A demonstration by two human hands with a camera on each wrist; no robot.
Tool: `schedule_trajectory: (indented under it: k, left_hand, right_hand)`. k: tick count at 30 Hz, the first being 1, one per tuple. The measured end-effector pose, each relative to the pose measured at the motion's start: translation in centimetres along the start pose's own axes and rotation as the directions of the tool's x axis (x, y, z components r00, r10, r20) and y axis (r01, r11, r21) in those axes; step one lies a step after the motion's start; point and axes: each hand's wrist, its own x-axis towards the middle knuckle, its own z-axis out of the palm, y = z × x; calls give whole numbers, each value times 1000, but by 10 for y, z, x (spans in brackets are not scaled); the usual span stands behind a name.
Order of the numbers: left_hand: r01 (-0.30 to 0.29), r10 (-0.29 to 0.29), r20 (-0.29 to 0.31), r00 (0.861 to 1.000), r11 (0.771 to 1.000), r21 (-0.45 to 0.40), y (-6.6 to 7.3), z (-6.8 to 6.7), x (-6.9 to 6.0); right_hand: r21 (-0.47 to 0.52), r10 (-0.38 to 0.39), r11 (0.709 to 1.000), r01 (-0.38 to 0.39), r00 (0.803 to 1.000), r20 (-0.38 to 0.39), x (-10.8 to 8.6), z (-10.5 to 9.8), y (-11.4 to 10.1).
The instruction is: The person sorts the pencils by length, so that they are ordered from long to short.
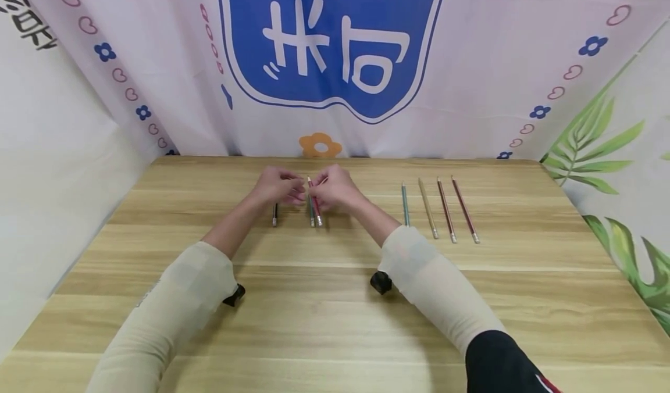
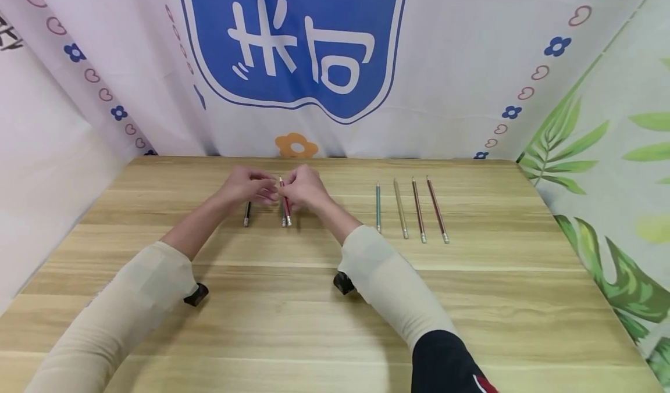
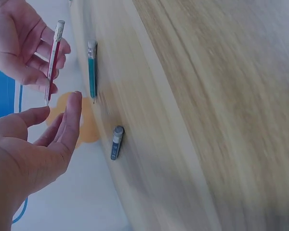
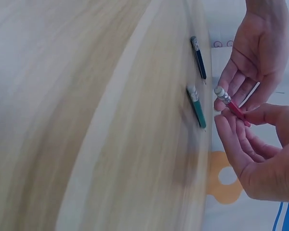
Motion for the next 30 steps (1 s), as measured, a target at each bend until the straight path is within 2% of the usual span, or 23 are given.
schedule_trajectory:
  k: [5,12,18,30]
  left_hand:
    - [-18,18,9,1000,1000,0,2,4,0]
    - [-39,39,11,999,999,-9,4,9,-2]
    - [-40,40,14,999,999,30,2,9,-1]
    - [-54,54,0,999,992,118,-2,11,1]
  right_hand:
    - [42,36,998,-37,999,18,-2,-9,6]
    - [92,77,993,-77,997,5,-7,-25,17]
    - [129,101,986,-101,995,8,-11,-39,25]
    - [111,96,989,-93,995,-17,-21,-60,37]
